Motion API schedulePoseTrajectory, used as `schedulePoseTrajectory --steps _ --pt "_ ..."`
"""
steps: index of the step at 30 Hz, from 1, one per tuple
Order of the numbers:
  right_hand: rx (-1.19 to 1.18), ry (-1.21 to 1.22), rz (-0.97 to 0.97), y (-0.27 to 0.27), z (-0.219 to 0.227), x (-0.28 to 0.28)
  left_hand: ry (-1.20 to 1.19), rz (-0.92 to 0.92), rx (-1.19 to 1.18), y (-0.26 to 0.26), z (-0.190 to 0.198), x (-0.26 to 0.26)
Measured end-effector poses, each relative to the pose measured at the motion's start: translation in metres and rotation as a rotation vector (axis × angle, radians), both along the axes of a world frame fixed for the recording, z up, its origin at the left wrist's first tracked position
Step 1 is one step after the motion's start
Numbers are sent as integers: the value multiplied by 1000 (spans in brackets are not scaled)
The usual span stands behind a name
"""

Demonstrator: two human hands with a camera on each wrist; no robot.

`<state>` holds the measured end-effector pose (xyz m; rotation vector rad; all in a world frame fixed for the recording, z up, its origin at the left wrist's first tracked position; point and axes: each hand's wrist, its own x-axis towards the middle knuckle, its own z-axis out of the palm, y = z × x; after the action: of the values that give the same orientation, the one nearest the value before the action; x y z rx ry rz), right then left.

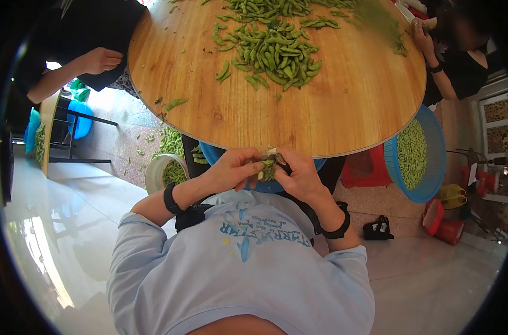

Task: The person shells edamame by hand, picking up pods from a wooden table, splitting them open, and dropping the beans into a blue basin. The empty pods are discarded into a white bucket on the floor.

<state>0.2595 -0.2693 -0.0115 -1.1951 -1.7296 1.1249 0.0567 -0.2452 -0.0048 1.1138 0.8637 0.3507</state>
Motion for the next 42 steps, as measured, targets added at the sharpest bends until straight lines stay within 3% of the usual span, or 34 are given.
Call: schedulePoseTrajectory --steps 3,5,7,13,22,31,33,42 --pt "144 -88 -13 -3 1 -4 39 -14 -20 -3 -3 5" --pt "80 -77 -10 -4 1 -1 59 -2 -22 -8 -12 9" --pt "16 -66 -5 -7 1 -1 96 49 422 -13 -24 13" --pt "187 -140 -7 -13 3 -12 339 83 579 -19 -25 22" --pt "97 -79 -54 -13 6 -6 210 35 512 -10 -4 11" --pt "315 -249 -67 -13 -1 -17 264 40 648 -12 -14 12" --pt "398 -384 -101 -14 -2 -20 259 37 630 -13 -8 13" --pt "507 -517 -196 -12 2 -27 271 -4 644 -16 -4 13"
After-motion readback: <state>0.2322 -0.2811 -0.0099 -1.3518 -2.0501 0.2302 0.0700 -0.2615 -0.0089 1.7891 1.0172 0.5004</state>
